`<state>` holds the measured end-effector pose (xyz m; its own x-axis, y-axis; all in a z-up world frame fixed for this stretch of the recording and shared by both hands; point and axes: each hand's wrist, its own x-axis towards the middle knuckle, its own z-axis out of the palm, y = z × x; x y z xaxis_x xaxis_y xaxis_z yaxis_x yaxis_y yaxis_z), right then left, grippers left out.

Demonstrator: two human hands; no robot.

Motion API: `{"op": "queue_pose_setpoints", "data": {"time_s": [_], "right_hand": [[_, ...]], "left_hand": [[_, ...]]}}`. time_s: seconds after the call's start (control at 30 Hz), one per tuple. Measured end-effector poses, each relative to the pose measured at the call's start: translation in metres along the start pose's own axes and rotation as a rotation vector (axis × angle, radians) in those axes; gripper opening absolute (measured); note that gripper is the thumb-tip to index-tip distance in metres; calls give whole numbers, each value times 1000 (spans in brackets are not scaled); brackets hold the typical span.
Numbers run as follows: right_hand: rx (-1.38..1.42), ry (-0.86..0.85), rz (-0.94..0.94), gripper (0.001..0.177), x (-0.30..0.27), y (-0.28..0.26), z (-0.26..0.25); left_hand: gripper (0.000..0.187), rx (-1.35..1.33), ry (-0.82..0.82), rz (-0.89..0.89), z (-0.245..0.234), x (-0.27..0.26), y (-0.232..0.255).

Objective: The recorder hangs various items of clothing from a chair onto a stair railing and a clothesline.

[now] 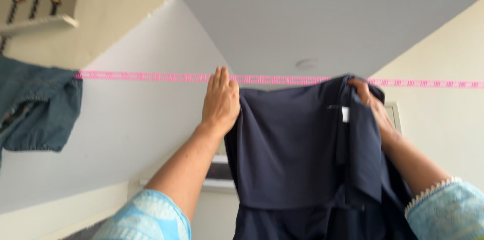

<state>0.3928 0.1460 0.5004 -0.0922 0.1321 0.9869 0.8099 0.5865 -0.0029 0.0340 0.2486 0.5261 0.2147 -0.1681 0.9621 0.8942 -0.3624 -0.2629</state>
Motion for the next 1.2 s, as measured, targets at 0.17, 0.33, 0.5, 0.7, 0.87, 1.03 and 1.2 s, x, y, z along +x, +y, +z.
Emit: {"op": "queue_pose_setpoints", "data": {"time_s": [0.17,0.33,0.5,0.7,0.87,1.03,1.2], "right_hand": [[-92,-20,36,58,1,0,-5],[-127,-66,192,70,1,9,-8],[-142,-90,157,71,5,20,-13],[-26,-94,114,67,14,55,-12],[73,-56,59,71,35,83,-10],[-74,-53,-84,72,55,91,-10],[-16,-126,22,71,61,98,-7]], "left_hand": [[27,27,60,2,3,8,3],[27,64,-3,-6,9,11,6],[28,10,-17,-15,12,14,17],[32,3,-13,-16,32,16,22],[32,-7,-8,-25,47,31,21],[37,60,-188,-150,54,48,21],[40,103,-290,-217,70,50,20]]}}
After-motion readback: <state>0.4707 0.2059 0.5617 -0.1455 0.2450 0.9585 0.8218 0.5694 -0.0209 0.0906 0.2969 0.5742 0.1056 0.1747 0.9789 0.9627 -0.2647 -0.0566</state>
